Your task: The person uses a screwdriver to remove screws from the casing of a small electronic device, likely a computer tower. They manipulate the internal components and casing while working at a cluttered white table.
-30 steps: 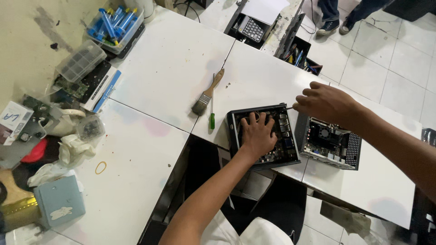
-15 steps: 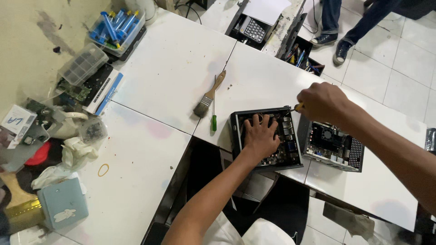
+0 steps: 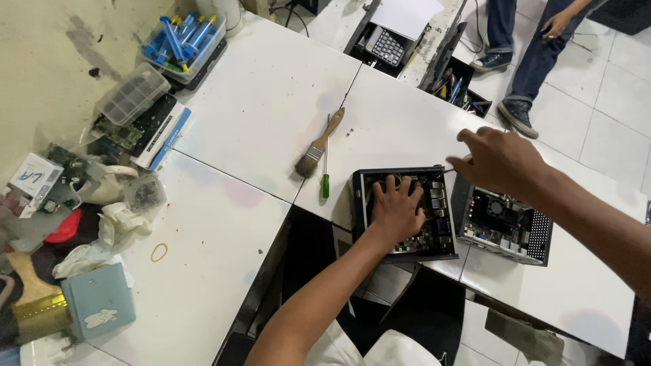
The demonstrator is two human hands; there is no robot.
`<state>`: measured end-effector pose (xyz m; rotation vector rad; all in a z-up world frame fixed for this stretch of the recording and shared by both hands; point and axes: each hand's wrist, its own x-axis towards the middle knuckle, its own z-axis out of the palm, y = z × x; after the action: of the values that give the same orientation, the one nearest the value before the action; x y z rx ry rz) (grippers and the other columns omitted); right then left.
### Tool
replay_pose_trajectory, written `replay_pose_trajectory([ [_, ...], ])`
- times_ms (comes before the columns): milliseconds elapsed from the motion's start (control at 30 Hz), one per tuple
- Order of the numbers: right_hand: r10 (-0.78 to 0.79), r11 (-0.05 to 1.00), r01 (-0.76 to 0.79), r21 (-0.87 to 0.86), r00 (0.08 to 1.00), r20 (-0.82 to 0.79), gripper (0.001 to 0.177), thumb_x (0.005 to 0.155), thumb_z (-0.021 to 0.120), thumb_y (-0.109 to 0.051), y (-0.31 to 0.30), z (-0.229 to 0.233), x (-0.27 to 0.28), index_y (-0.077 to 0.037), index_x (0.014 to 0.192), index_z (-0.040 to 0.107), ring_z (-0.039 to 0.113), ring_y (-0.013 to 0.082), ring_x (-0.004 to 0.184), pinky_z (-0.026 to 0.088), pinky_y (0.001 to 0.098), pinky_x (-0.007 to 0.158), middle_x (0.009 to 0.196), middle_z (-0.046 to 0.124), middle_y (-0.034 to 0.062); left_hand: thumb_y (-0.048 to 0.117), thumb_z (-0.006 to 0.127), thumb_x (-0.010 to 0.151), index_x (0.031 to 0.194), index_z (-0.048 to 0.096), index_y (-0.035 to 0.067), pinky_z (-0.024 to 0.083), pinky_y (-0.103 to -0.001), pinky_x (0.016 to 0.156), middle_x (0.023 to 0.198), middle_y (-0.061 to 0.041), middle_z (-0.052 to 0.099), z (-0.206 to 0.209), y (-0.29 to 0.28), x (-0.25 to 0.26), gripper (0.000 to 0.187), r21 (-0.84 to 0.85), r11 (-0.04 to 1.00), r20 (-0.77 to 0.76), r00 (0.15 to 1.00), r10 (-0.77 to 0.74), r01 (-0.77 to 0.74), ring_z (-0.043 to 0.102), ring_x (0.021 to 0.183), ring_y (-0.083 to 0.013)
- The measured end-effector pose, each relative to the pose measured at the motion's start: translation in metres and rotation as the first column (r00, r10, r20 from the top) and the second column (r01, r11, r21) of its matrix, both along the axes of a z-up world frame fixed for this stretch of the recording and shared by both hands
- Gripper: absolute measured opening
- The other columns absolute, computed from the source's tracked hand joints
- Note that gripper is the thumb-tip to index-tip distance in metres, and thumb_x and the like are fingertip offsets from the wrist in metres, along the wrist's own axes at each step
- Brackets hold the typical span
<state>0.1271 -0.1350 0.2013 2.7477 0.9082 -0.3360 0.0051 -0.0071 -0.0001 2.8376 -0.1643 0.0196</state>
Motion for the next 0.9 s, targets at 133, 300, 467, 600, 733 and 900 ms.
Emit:
replay_pose_trajectory([
  [133,-0.424,0.897,0.376,-0.234,0.88,-0.212,0.065,0.103,0.053,-0.061,0.021,0.019,0.006,-0.005,0.125,0.075,0.077,0.0423,0.103,0.056,0.0493,0.08,0.115,0.081,0.0268,0.053,0.06,0.092,0.152,0.055,0.022,0.036,-0.07,0.107,0.157,-0.013,0.047,-0.005,-0.001,0.0,0.068,-0.053,0.998,-0.061,0.998,-0.021,0.017,0.04,0.143,-0.046],
  [300,-0.203,0.952,0.136,-0.274,0.951,-0.234,0.03,0.095,0.07,-0.019,0.016,0.014,-0.002,-0.02,0.124,0.079,0.08,0.0296,0.089,0.062,0.0383,0.067,0.105,0.083,0.0116,0.05,0.066,0.087,0.139,0.063,0.022,0.039,-0.072,0.1,0.148,-0.012,0.052,-0.024,-0.005,0.002,0.059,-0.085,0.996,0.114,0.993,0.025,-0.015,0.045,0.135,-0.0468],
  [467,0.029,0.972,-0.054,-0.229,0.993,-0.111,0.049,0.085,0.063,-0.001,-0.008,-0.007,0.006,-0.03,0.123,0.077,0.079,0.0296,0.085,0.057,0.0391,0.051,0.101,0.081,0.0014,0.051,0.063,0.089,0.139,0.063,0.022,0.038,-0.072,0.101,0.151,-0.013,0.052,-0.014,-0.002,0.001,0.058,-0.066,0.998,0.072,0.997,0.011,-0.006,0.045,0.136,-0.047],
  [600,0.178,0.944,-0.197,-0.266,0.98,-0.093,0.048,0.094,0.058,0.001,-0.007,-0.006,0.007,-0.03,0.127,0.073,0.075,0.0211,0.096,0.063,0.0359,0.054,0.106,0.077,-0.0053,0.05,0.06,0.091,0.143,0.061,0.022,0.038,-0.071,0.101,0.151,-0.013,0.051,-0.008,-0.001,0.002,0.059,-0.076,0.997,0.027,1.0,0.005,-0.003,0.044,0.138,-0.0463],
  [733,0.183,0.935,-0.206,-0.29,0.977,-0.107,0.054,0.091,0.056,-0.001,-0.011,-0.01,0.012,-0.031,0.135,0.07,0.075,0.0203,0.084,0.058,0.0344,0.051,0.098,0.074,-0.0046,0.05,0.068,0.085,0.136,0.066,0.021,0.041,-0.07,0.097,0.145,-0.013,0.055,-0.022,-0.004,0.001,0.059,-0.089,0.995,0.194,0.98,0.053,-0.036,0.048,0.131,-0.0465],
  [900,-0.096,0.957,0.064,-0.284,0.99,-0.1,0.037,0.086,0.063,-0.004,0.006,-0.005,0.012,-0.022,0.113,0.082,0.078,0.0342,0.078,0.059,0.0392,0.055,0.094,0.08,0.0109,0.048,0.065,0.086,0.136,0.066,0.02,0.04,-0.07,0.097,0.145,-0.012,0.055,-0.016,-0.004,0.003,0.058,-0.092,0.995,0.122,0.992,0.038,-0.026,0.047,0.13,-0.0455],
])
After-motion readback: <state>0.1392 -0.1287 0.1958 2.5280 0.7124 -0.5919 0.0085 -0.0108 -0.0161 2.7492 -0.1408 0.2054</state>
